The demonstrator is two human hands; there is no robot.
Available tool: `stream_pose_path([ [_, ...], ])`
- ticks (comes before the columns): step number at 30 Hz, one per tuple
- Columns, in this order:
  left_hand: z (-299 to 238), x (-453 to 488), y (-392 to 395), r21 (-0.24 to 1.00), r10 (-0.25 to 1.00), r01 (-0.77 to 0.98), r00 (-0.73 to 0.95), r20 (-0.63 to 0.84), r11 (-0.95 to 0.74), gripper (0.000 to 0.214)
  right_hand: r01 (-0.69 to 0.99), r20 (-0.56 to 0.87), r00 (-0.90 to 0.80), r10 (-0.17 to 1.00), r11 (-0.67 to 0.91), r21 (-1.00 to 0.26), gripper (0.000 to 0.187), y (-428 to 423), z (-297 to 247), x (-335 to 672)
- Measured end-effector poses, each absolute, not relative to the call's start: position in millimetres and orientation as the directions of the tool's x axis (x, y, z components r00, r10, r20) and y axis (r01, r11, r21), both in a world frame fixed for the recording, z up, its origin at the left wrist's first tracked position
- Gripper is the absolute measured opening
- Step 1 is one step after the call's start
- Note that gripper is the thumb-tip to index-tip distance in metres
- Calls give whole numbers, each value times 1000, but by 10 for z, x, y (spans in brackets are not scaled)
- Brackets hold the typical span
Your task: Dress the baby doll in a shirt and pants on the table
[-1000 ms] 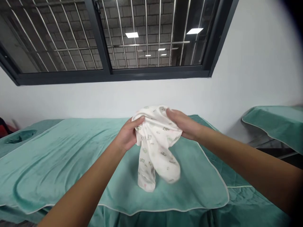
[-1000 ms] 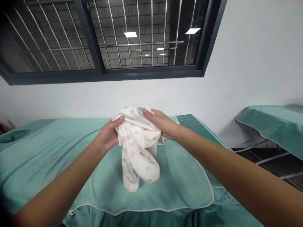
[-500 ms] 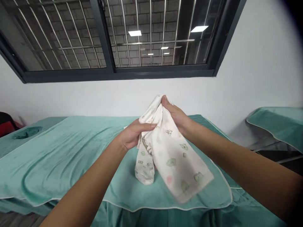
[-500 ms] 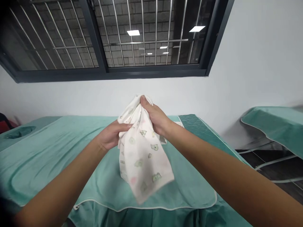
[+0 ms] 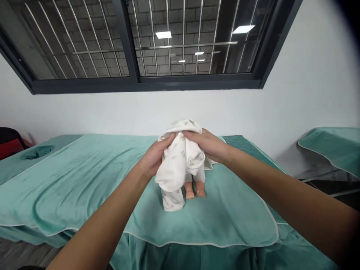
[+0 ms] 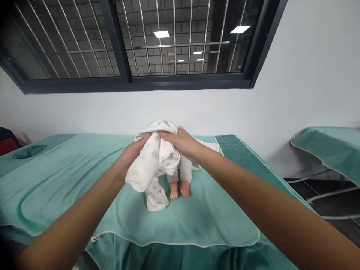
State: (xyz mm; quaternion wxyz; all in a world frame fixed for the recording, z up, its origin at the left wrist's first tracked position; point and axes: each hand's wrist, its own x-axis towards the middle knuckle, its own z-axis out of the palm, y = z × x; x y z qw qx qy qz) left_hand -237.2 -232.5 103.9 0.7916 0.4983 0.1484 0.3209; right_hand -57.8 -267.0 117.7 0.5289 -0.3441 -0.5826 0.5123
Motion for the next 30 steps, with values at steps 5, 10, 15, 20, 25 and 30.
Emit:
stream_pose_path([
  [5, 935, -2422, -2336, 952, 500, -240, 858, 117, 190, 51, -341, 248, -92, 965, 203, -918, 41, -2580, 1127, -522],
  [10, 1022, -2357, -2339, 857, 622, -458, 749, 228, 237, 50, -474, 252, -90, 964, 181, -862, 45, -2645, 1088, -546],
  [15, 1172, -2296, -2442, 833, 692, -480, 700, 175, 274, 51, -414, 207, -340, 917, 52, -909, 56, -2778, 1047, -578],
  [20, 1201, -2310, -2435, 904, 733, -396, 661, 162, 158, 44, -391, 221, -474, 852, 21, -920, 57, -2715, 985, -460],
  [25, 1138, -2316, -2349, 980, 766, -199, 630, 123, 6, 44, -354, 214, -353, 911, 81, -932, 60, -2603, 1015, -351],
  [30, 1072, -2242, -2354, 993, 798, -91, 592, 113, -73, 44, -85, 115, -413, 904, 87, -993, 56, -2682, 994, -361],
])
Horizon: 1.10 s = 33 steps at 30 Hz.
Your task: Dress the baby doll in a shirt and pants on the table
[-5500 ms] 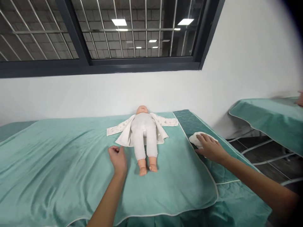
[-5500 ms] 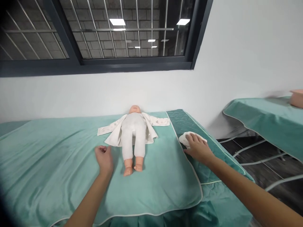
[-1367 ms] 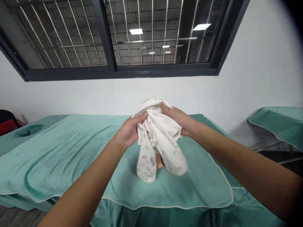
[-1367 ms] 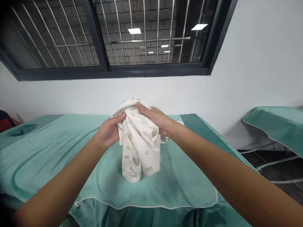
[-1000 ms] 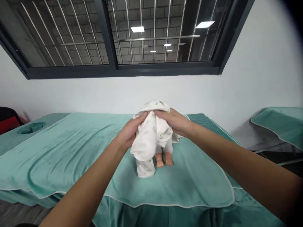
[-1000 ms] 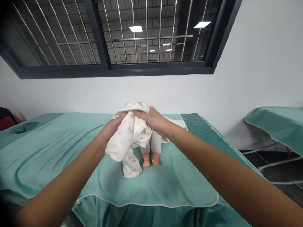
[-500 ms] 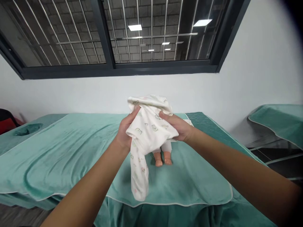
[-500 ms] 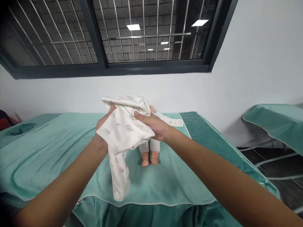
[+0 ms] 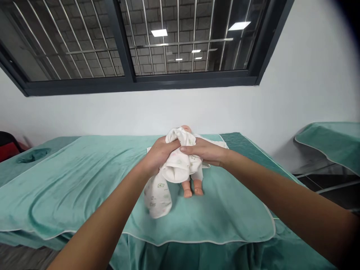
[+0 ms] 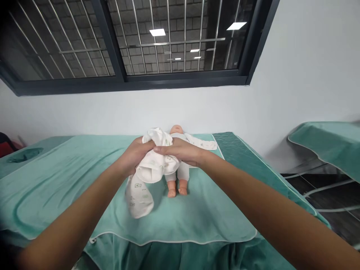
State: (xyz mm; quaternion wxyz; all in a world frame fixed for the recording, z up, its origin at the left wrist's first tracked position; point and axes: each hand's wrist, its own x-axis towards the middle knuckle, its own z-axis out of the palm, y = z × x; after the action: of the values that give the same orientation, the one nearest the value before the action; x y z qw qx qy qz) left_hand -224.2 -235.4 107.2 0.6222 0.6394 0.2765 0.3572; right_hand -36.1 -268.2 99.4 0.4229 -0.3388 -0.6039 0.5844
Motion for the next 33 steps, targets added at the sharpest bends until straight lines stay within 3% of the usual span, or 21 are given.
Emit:
stream_pose_path([
  [5, 974, -2211, -2315, 996, 763, -92, 642, 70, -14, 45, -157, 138, -306, 942, 93, -983, 43, -2729, 930, -316],
  [10, 823, -2218, -2213, 987, 589, 44, 799, -126, 152, 40, -304, 129, -128, 983, 85, -949, 42, -2679, 854, -260],
  [12, 761, -2191, -2187, 982, 614, -17, 782, -105, 189, 36, -331, 117, -109, 987, 75, -941, 44, -2690, 807, -251],
  [16, 569, -2075, -2189, 964, 722, -109, 684, -104, 242, 28, -223, 37, -112, 993, 11, -975, 46, -2800, 609, -198],
  [20, 220, -1932, -2246, 964, 749, 52, 619, -235, 259, 25, -115, -104, -117, 988, -117, -986, 49, -2953, 208, -94],
  [22, 46, -1859, -2272, 967, 752, 176, 609, -252, 181, 27, -62, -158, -68, 985, -162, -985, 49, -3031, -27, -60],
  [24, -72, -1787, -2288, 947, 760, 322, 617, -204, -8, 26, -47, -182, -20, 983, -182, -982, 46, -3115, -240, -57],
  [28, -128, -1662, -2311, 681, 686, 570, 715, -136, -459, 26, -101, -207, 6, 978, -206, -973, 37, -3263, -543, -106],
  [30, -126, -1612, -2326, 588, 666, 614, 728, -163, -527, 25, -74, -219, 44, 975, -216, -974, 34, -3296, -654, -122],
  [33, -138, -1561, -2345, 564, 652, 633, 730, -207, -530, 20, 65, -207, 125, 970, -216, -974, 28, -3281, -800, -117],
])
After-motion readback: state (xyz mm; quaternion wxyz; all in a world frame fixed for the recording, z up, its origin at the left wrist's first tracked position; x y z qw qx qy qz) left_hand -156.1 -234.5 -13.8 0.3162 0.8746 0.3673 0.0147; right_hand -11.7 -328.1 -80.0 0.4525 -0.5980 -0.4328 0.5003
